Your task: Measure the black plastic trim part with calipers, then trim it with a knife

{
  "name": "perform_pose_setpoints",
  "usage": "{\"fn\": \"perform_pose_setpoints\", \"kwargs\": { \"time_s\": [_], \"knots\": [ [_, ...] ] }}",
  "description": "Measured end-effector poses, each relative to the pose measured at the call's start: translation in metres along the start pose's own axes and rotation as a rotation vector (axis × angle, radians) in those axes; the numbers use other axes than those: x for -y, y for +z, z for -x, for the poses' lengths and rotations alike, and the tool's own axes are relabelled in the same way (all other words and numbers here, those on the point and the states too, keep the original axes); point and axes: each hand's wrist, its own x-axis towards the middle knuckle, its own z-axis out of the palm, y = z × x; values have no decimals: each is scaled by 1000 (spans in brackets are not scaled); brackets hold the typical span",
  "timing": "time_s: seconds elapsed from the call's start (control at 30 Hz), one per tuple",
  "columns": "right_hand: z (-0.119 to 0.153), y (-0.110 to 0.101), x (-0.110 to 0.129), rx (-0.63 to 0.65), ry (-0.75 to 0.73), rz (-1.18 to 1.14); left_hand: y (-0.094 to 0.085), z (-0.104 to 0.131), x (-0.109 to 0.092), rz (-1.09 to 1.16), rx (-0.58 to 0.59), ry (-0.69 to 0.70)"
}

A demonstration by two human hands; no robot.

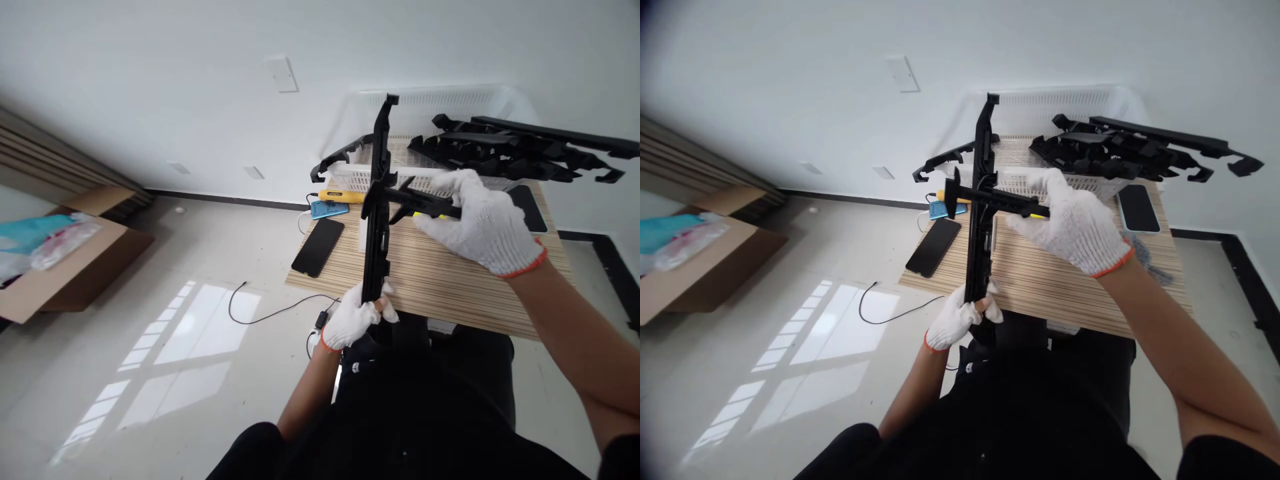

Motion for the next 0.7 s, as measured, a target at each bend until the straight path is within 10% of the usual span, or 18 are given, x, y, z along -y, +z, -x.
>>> {"fn": "perform_pose_setpoints", "kwargs": {
  "time_s": [0.27, 0.7],
  "knots": [
    [8, 3, -8, 114, 141, 268, -1, -5, 1, -5, 25, 5],
    [12, 20, -2, 341, -125, 359, -3, -8, 1, 53, 39, 28]
  ]
}}
